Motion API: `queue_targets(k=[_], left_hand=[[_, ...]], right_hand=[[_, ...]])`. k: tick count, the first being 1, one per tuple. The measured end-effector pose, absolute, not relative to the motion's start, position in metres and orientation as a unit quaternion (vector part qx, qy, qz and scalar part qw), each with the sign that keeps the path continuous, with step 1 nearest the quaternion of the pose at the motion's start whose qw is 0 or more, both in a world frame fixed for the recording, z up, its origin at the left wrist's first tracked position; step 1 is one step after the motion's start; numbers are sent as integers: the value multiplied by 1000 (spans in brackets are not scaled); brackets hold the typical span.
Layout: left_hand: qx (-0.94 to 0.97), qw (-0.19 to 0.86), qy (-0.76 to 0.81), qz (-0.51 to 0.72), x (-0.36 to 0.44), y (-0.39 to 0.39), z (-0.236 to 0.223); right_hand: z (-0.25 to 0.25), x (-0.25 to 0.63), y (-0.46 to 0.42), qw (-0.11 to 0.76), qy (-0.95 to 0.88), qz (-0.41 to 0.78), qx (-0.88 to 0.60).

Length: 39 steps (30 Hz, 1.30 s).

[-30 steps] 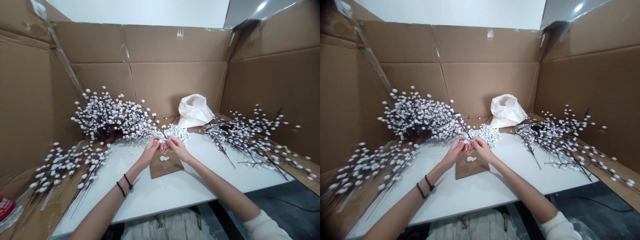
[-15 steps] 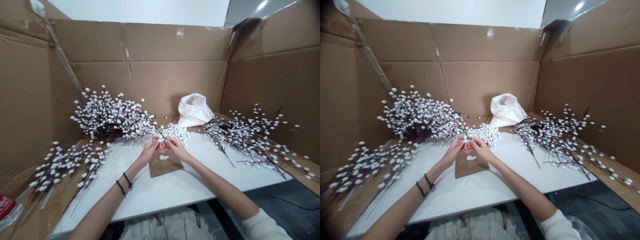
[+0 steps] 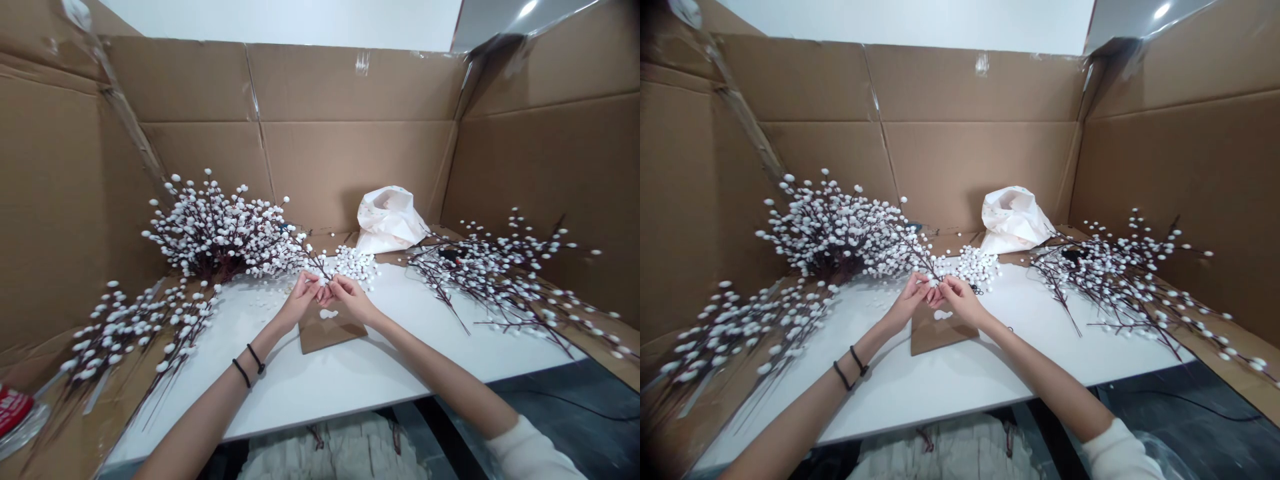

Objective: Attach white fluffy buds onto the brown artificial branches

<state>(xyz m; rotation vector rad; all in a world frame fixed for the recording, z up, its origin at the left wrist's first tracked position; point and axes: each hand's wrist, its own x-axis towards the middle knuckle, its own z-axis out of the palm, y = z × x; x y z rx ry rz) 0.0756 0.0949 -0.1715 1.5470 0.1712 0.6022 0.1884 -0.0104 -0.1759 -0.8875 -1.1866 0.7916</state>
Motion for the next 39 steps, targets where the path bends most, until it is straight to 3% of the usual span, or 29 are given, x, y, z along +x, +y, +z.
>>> queue_targets(k=[20,39], left_hand=[[665,711,39,224,70,96,-174],[710,663,46,233,68,91,-167]], right_hand=[[-179,180,-13,676,-520,342,-395],[-183,178,-12,673,-534,310,-408]])
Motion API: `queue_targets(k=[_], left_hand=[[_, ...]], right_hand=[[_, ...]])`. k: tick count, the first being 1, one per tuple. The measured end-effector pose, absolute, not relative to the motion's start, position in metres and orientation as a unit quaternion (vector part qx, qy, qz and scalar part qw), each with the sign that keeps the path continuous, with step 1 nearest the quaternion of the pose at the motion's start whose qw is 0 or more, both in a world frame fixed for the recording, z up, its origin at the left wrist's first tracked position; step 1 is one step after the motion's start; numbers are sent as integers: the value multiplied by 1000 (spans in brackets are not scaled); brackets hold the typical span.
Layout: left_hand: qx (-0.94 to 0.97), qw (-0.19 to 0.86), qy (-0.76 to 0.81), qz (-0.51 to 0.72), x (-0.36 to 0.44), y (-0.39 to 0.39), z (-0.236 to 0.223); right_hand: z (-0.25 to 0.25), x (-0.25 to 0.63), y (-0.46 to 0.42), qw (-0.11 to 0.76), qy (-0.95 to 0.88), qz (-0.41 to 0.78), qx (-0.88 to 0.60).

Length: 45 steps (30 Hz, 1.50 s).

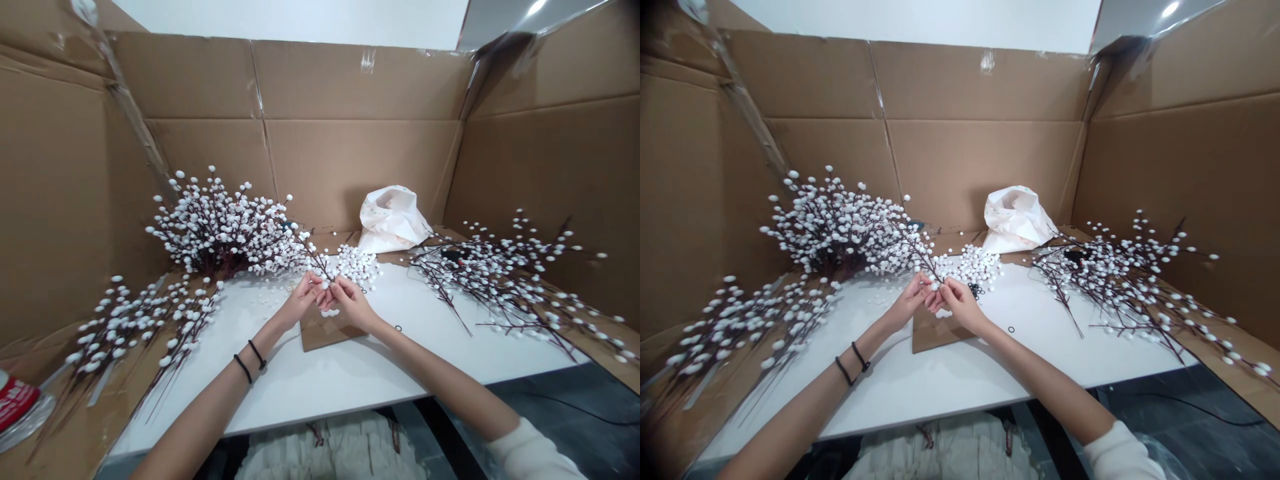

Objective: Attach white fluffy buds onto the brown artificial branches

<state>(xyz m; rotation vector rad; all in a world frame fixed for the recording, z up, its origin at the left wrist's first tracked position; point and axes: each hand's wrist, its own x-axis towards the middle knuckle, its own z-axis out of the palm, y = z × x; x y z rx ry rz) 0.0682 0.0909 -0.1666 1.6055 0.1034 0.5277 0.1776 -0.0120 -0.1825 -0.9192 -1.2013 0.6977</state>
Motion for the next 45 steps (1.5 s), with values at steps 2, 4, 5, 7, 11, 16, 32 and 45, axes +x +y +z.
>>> queue_targets(k=[2,4,5,7,11,16,32,45], left_hand=[[713,658,43,238,69,90,-166],[712,658,38,240,69,89,-166],[711,660,35,239,69,88,-165],[709,664,30,236,68,87,-165],[712,660,29,236,67,85,-164],[714,657,25,241,67,85,-164],[751,594,56,281,69,107,-156],[934,195,217,205,139,146,-193]], right_hand=[[-183,177,-12,676,-532,307,-407],[-183,177,-12,679,-530,305,-407],[-183,177,-13,679,-530,305,-408],[-183,176,-13,677,-530,305,-411],[-182,175,-14,671,-523,305,-427],[-181,175,-14,662,-524,298,-445],[-163,190,-22,686,-520,222,-458],[-160,215,-21,729,-446,162,-494]])
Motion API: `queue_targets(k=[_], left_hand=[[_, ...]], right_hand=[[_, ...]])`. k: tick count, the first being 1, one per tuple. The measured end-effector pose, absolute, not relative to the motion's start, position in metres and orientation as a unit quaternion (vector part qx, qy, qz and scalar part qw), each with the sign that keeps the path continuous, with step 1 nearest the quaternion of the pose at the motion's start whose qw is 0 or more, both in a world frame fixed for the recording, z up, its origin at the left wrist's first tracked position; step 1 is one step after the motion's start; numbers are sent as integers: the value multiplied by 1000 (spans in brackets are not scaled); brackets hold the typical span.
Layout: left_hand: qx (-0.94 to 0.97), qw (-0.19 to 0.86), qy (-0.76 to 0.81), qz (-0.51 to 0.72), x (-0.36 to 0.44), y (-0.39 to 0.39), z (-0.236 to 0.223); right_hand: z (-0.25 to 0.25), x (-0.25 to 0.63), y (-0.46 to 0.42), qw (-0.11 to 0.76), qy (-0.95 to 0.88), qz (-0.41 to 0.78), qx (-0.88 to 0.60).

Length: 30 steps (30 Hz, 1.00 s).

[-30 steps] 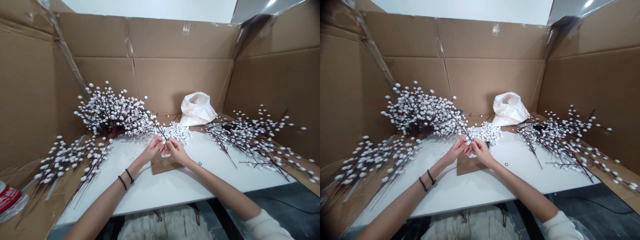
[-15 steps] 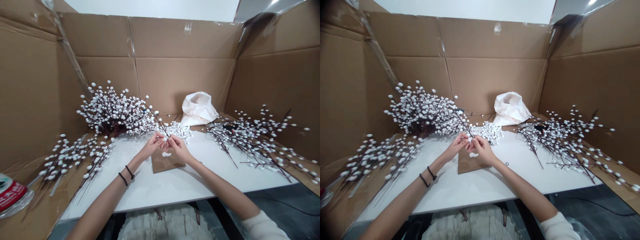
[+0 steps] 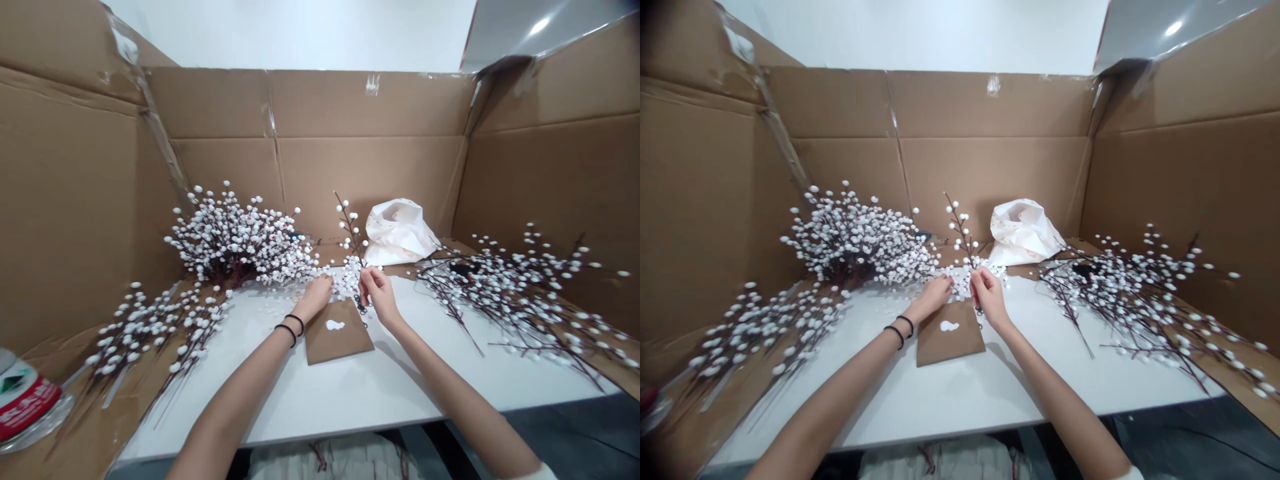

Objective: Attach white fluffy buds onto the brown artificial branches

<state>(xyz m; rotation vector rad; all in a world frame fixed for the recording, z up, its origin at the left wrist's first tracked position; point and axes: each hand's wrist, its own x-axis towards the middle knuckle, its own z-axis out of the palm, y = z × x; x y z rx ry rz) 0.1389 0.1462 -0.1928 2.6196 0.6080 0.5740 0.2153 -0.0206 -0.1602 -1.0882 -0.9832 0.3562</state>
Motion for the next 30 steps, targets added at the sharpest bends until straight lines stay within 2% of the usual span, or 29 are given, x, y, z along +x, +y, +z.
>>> queue_targets(k=[7,13,16,19,21,24,30], left_hand=[[925,213,228,218,124,141,-190],[880,278,226,313,114,126,-177],[841,384,215,315,102,113,-169],[717,591,179,324,87,104,-161],[662,641,159,354,80,102,-158],[642,655,131,377,76,104,-155],[664,610,164,399,76,103,-153]], right_hand=[[-169,204,-17,704,-473,195,-492],[-170,201,-13,699,-471,199,-500],[-169,202,-11,704,-460,202,-502],[-170,202,-9,708,-452,208,-502],[-171,202,-7,707,-448,217,-502],[-173,201,-5,696,-453,233,-506],[-172,199,-6,678,-468,233,-516]])
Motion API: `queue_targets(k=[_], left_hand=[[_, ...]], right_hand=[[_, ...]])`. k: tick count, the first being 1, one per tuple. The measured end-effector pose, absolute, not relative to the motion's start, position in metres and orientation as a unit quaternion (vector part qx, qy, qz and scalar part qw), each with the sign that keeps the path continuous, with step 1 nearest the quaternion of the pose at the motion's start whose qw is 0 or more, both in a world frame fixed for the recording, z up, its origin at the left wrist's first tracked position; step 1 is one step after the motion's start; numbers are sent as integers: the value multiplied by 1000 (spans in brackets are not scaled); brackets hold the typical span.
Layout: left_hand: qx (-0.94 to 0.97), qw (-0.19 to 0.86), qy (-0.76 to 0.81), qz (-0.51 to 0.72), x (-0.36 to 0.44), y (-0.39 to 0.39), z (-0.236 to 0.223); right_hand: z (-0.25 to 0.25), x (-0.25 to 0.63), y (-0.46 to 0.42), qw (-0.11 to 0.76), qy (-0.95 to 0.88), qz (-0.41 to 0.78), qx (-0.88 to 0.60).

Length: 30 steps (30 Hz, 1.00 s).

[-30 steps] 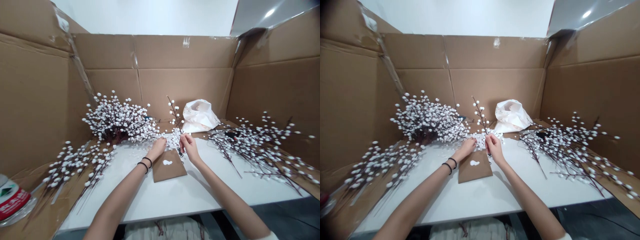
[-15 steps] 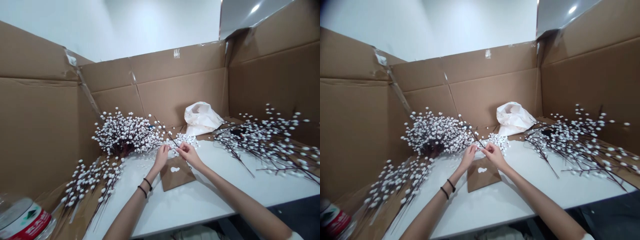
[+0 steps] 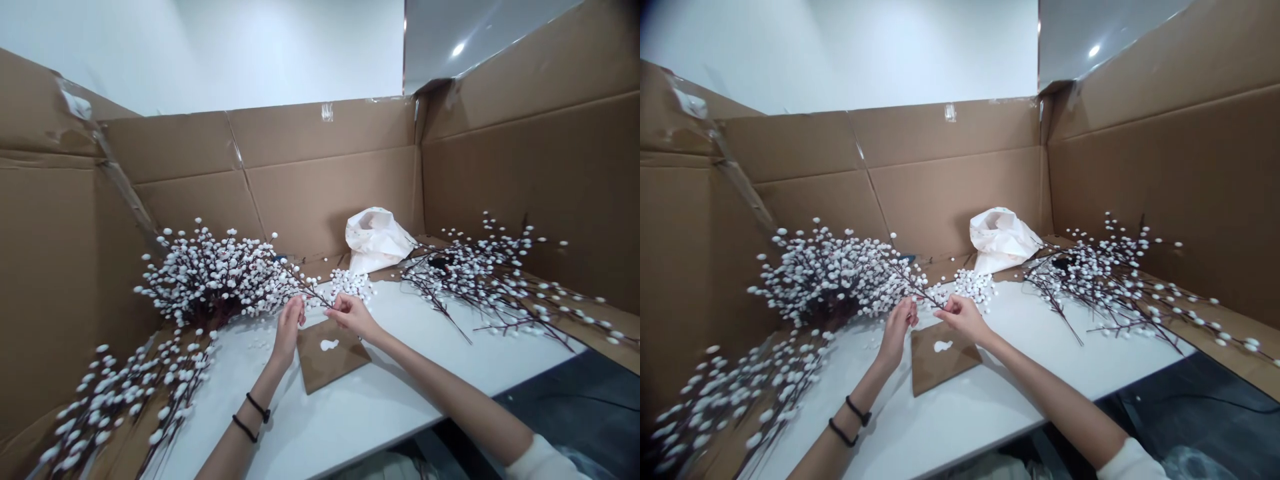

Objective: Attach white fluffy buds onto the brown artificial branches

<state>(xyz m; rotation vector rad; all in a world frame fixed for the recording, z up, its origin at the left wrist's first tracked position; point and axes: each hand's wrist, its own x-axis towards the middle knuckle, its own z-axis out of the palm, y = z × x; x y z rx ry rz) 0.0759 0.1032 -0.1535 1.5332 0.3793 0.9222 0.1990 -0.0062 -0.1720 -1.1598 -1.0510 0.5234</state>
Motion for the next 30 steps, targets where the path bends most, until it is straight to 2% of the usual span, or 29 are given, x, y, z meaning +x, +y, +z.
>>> queue_targets(k=[9,12,15,21,30], left_hand=[[644,632,167,397,74,97,-152],[613,676,139,384,75,91,-150],[595,708,124,360,78,82,-152],[636,703,134,290,82,69,-166],[662,672,173,284,84,70,-172]], right_hand=[[-169,204,-10,648,-501,242,-520],[-163,210,-14,693,-495,243,-465],[-159,217,-15,734,-460,298,-402],[-158,219,-16,664,-433,433,-429],[-160,216,-16,616,-475,389,-494]])
